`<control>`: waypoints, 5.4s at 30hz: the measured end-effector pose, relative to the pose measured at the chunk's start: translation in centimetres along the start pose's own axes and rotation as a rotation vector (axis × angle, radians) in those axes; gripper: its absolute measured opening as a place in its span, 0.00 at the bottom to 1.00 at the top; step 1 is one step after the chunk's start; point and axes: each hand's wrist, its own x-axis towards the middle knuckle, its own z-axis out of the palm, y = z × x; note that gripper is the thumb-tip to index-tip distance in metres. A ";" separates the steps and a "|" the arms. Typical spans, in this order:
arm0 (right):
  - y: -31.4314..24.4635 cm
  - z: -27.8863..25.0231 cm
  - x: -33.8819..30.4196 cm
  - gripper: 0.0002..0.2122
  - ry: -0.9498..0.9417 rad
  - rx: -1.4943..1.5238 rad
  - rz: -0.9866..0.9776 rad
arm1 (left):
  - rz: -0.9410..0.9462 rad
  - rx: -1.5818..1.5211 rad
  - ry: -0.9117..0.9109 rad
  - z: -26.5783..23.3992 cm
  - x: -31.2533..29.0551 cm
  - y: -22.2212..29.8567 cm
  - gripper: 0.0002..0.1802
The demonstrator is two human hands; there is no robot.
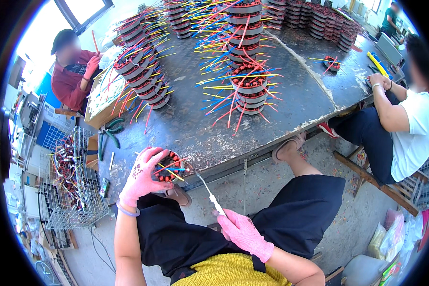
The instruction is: The person manipulates electrical stator components by trimming wires and stacking completed units on a workspace table.
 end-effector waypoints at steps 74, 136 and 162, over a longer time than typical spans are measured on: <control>3.0 -0.5 2.1 0.17 -0.032 -0.143 -0.183 | 0.046 0.120 0.098 0.5 -0.1 -0.9 0.52; -0.6 -0.1 0.0 0.17 0.012 -0.121 -0.006 | 0.146 0.044 -0.013 -0.2 0.6 -1.3 0.49; -0.6 -0.1 0.0 0.17 -0.018 -0.054 -0.016 | 0.154 0.033 -0.017 -0.2 0.8 -0.9 0.48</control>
